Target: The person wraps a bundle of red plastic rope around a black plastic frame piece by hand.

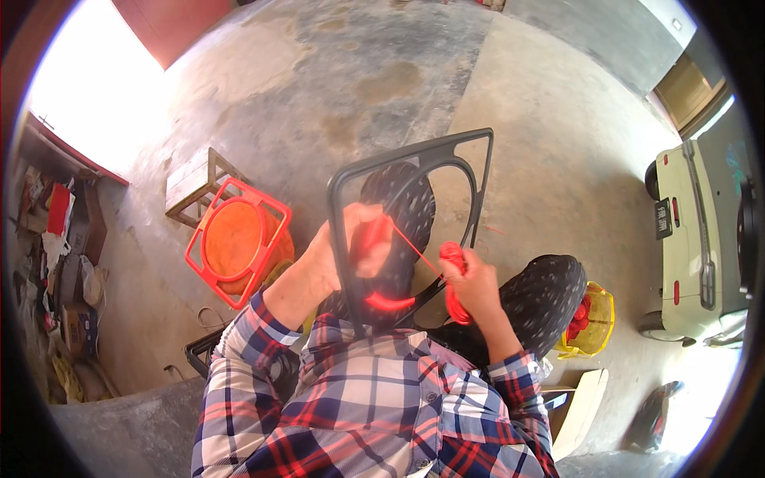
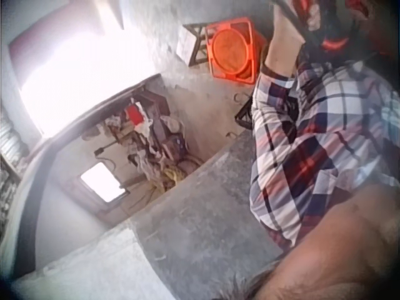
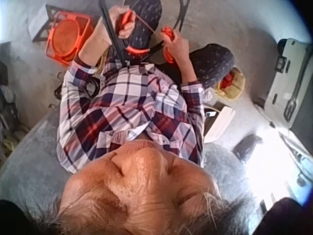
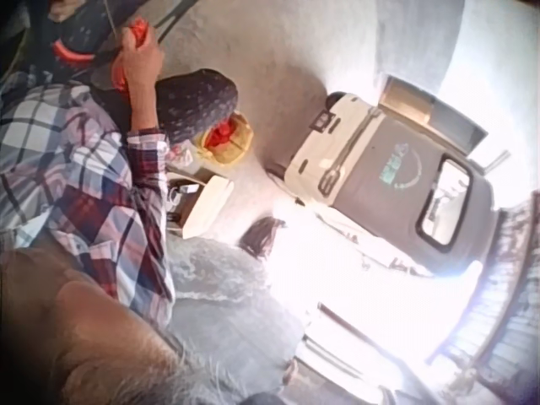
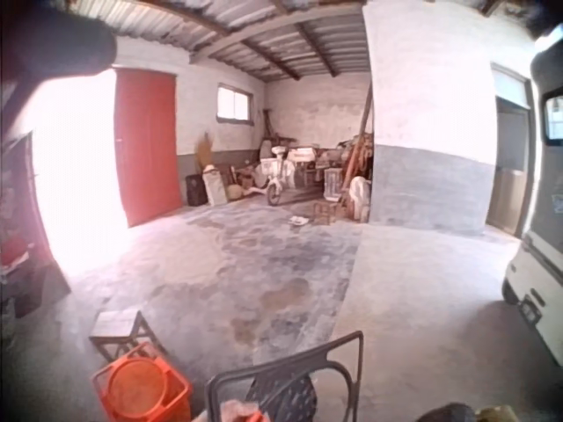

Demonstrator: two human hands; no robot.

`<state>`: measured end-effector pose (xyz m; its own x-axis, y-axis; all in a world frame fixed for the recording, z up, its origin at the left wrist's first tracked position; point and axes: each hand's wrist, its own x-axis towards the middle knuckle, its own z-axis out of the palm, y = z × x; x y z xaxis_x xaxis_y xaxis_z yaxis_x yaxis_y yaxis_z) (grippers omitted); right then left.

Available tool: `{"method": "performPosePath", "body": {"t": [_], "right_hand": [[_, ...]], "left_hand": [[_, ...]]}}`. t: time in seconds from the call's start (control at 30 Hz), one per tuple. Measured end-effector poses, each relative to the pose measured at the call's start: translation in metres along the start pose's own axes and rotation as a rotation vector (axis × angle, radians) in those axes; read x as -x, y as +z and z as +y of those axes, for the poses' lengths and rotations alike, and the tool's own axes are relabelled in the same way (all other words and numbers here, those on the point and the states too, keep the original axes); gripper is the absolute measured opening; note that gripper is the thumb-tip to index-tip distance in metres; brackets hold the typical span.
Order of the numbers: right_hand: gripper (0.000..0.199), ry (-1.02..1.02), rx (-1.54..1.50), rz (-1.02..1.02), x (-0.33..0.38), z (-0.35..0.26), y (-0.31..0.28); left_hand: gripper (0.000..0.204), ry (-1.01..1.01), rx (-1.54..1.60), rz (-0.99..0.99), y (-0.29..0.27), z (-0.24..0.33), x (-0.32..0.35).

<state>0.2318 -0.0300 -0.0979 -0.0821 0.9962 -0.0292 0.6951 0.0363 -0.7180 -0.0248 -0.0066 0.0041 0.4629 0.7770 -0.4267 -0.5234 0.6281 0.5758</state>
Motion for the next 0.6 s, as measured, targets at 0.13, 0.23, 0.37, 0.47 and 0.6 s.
{"method": "performPosePath", "body": {"t": [0.13,0.23,0.37,0.47,0.6], "right_hand": [[0.051,-0.053,0.252,-0.056,-0.009,-0.026,0.01],[0.053,-0.072,-0.017,0.012,-0.03,-0.034,0.006],[0.04,-0.027,-1.016,-0.091,-0.05,-0.066,-0.026],[0.03,0.012,-1.481,-0.126,-0.048,-0.088,-0.038],[0.039,-0.716,-1.378,-0.499,-0.054,-0.102,-0.049]], "left_hand": [[0.043,0.109,-0.207,-0.156,0.019,-0.007,0.001],[0.043,0.253,-0.199,-0.073,0.036,-0.016,0.01],[0.043,0.248,-0.208,-0.072,0.049,-0.03,0.011],[0.053,-0.067,-0.032,-0.352,0.037,-0.033,0.001],[0.062,-0.212,0.428,-0.696,0.051,-0.043,-0.012]]}}
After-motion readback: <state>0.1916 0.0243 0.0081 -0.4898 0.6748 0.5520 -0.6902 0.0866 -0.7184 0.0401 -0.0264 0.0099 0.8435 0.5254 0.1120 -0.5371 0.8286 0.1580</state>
